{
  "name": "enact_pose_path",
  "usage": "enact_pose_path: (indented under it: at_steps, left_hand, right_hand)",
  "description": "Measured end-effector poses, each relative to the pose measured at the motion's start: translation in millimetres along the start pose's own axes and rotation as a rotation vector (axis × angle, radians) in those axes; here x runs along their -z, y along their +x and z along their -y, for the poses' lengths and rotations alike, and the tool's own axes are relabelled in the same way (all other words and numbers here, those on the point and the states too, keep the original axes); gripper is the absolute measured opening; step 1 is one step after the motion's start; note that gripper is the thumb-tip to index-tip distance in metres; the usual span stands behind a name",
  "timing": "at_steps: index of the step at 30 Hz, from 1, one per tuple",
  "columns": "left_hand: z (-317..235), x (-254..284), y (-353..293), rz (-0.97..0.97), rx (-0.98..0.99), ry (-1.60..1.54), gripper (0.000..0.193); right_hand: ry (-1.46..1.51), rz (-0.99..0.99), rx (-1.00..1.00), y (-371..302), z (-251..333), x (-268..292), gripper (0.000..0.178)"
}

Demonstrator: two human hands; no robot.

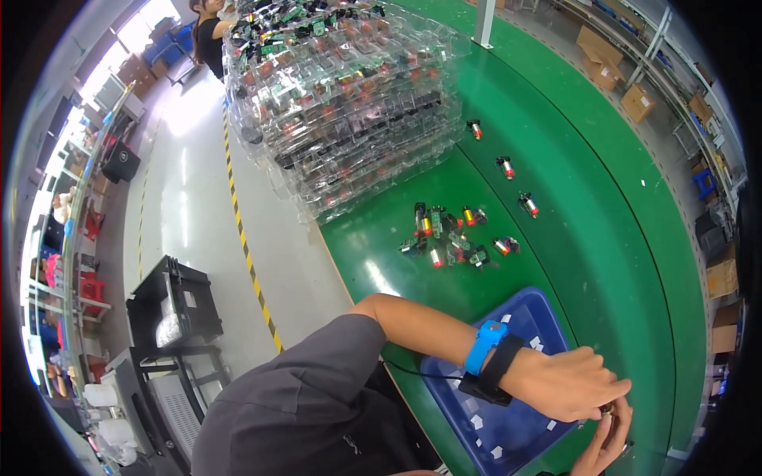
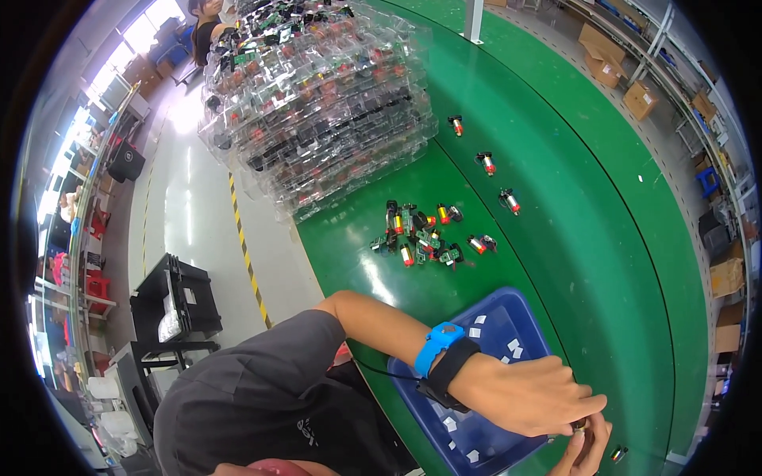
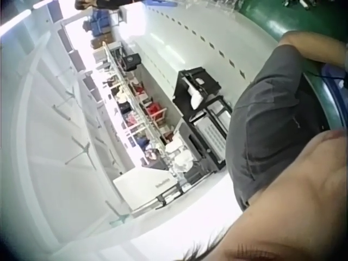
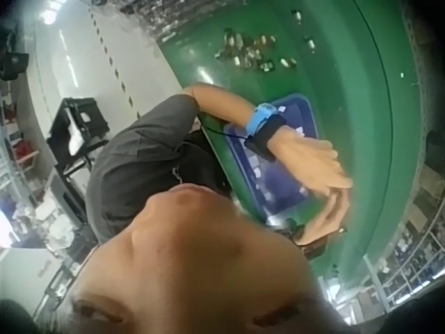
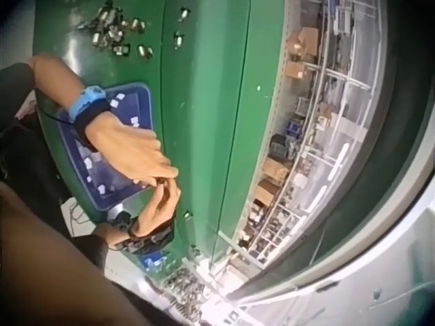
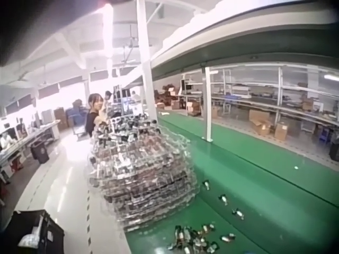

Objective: The person assembles electronic components by picking up a circuit board and a battery, wrapping a small white adhesive strip around them, and placing the unit on the green workbench. This process is repeated for several more units.

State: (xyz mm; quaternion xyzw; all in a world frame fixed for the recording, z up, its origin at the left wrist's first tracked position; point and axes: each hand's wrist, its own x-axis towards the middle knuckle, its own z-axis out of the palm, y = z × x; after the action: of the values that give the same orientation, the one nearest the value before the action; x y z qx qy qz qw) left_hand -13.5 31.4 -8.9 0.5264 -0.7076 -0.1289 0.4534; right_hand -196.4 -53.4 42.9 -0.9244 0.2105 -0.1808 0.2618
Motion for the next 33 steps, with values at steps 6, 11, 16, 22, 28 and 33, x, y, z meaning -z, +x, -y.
enact_pose_path:
  at_steps: [6,11,16,22,28,33]
  left_hand:
    - [-8.8,-1.3,8.5,-0.016,0.032,-0.044,0.031]
    - [-0.9,-2.8,10.8,-0.03,-0.042,-0.023,0.027]
    - [12.8,-2.2,8.5,0.007,-0.118,0.01,0.025]
    - [21.8,-7.0,11.4,0.067,-0.106,0.011,0.026]
    - [22.0,-2.3,10.5,0.023,-0.057,-0.184,0.019]
    - [18.0,-1.4,14.4,0.08,0.045,-0.105,0.017]
  right_hand:
    - [0.049,-0.395,0.059,-7.1,-24.6,-18.1,0.021]
    - [0.105,-0.276,0.029,-6.1,-33.8,-4.6,0.023]
    - [0.112,-0.139,-0.101,-6.7,-38.6,-3.4,0.024]
    - [-0.004,-0.08,-0.13,0.8,-28.5,-8.1,0.023]
    - [-0.011,-0.161,-0.024,0.5,-26.4,-12.4,0.02]
    - [-0.158,-0.253,0.036,2.4,-16.6,-15.8,0.018]
